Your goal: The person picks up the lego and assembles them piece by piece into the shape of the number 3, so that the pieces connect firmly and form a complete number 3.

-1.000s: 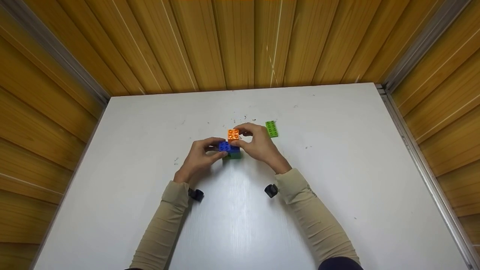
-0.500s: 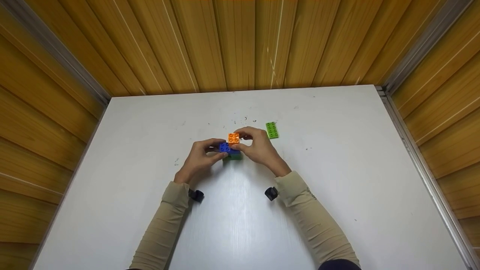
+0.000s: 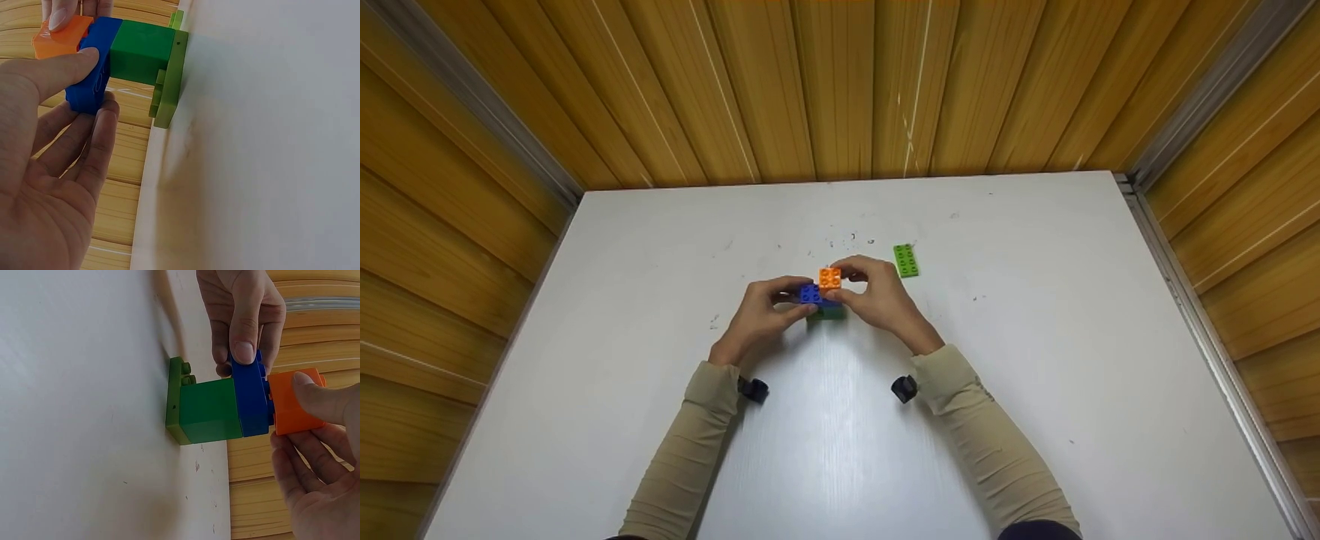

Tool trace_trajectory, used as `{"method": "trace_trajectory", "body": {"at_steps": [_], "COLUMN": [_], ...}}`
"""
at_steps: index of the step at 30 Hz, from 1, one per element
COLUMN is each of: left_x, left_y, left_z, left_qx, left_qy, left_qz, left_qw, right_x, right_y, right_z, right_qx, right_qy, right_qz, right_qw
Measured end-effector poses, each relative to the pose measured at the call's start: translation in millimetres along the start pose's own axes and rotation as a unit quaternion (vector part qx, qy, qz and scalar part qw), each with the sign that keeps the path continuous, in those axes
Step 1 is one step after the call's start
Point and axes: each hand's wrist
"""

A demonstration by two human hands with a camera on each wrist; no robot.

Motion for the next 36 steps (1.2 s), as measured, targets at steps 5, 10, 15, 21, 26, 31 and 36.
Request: {"method": "trace_trajectory", "body": {"at_steps": [5, 10, 15, 21, 26, 31, 36], "left_x": [-0.4, -1.7, -2.1, -1.1, -0.9, -1.1, -1.3], "left_y": [-0.2, 0.0, 1.0, 0.7, 0.4, 1.6, 1.5], "left_z": [0.4, -0.3, -0.6, 0.5, 0.6, 0.8, 0.5], "left_qx": [-0.003, 0.008, 0.007, -0.001, 0.0, -0.002, 0.003], "left_qy": [-0.001, 0.0, 0.0, -0.001, -0.001, -0.001, -0.003], "left_qz": [0.003, 0.006, 0.001, -0.003, -0.006, -0.007, -0.007], "left_qw": [1.0, 1.0, 1.0, 1.0, 1.0, 1.0, 1.0], "right_x": [0.2, 0.5, 1.3, 1.5, 2.2, 2.9, 2.6], "right_y": [-0.6, -1.5, -1.3, -1.6, -0.4, 0.0, -1.2], "right_z": [1.2, 1.2, 1.2, 2.8, 2.3, 1.7, 1.8], "right_qx": [0.004, 0.002, 0.001, 0.006, -0.001, -0.009, -0.01], "right_qy": [0.001, 0.001, -0.001, -0.001, 0.002, 0.005, 0.006], "right_qz": [0.003, 0.004, 0.01, 0.017, 0.019, 0.024, 0.028], "right_qw": [1.0, 1.0, 1.0, 1.0, 1.0, 1.0, 1.0]}}
Point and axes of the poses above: each hand's wrist, its own z-axis away from the middle knuckle, its own x-axis out of the palm, y = z × x, and after that the axes turned 13 degrees about x, right-handed
